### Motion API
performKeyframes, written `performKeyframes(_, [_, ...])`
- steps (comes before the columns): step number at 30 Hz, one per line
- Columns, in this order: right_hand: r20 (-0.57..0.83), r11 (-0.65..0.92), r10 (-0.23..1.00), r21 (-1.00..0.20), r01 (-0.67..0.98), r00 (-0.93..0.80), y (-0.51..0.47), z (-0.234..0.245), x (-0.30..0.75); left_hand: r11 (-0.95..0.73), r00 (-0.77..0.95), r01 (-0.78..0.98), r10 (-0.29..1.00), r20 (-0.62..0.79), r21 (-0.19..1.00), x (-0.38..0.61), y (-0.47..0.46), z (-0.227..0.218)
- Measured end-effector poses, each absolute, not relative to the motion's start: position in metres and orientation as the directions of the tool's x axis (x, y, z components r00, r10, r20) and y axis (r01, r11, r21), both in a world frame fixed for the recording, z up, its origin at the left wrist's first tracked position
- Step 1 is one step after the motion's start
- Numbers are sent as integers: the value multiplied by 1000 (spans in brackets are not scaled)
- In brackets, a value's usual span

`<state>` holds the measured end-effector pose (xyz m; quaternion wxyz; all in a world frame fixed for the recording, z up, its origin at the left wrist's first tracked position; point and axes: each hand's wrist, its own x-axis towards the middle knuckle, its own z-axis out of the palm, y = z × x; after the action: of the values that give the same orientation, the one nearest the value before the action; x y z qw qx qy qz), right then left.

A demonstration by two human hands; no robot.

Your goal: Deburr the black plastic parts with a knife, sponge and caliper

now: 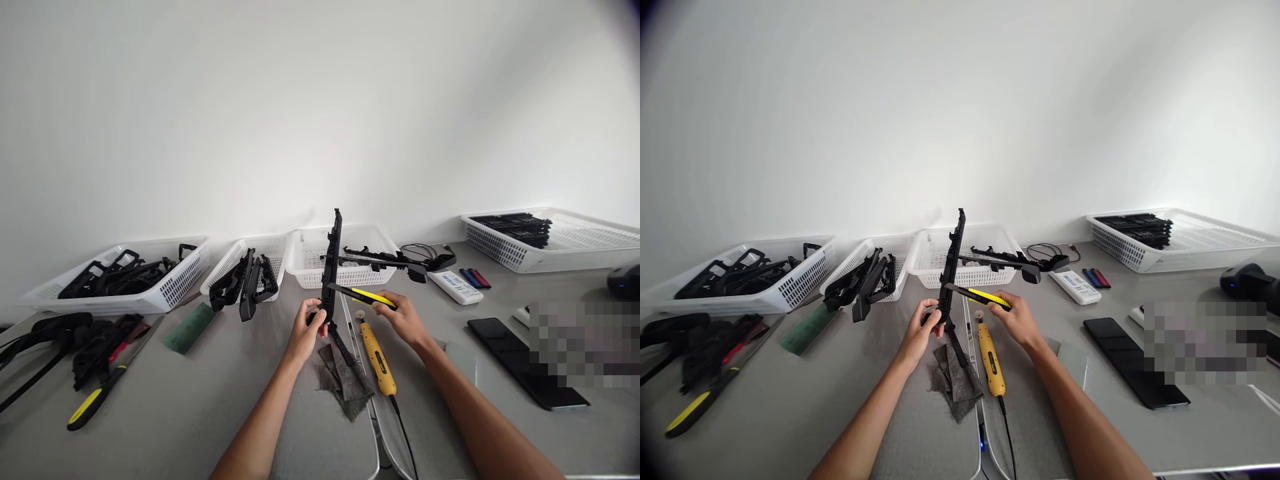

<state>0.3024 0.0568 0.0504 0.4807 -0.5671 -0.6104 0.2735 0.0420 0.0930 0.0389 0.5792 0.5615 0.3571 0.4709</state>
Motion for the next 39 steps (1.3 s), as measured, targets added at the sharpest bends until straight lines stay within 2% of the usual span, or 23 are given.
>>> performKeyframes(4, [238,229,971,-890,395,-24,57,48,302,-38,317,-171,944,91,985,41,93,40])
performKeyframes(11, [285,193,948,-870,453,144,59,45,303,72,456,-145,890,2,987,39,92,41])
performKeyframes(15, [241,188,968,-880,437,68,58,44,301,119,503,-147,864,-30,982,39,90,43])
performKeyframes(22, [201,212,977,-863,459,-74,56,43,290,126,399,-201,916,-37,971,38,96,38])
performKeyframes(30, [320,233,944,-817,527,77,55,46,290,116,386,-189,922,-34,975,40,97,38])
performKeyframes(39, [302,245,953,-814,527,25,54,49,288,130,387,-211,921,-39,969,40,99,37])
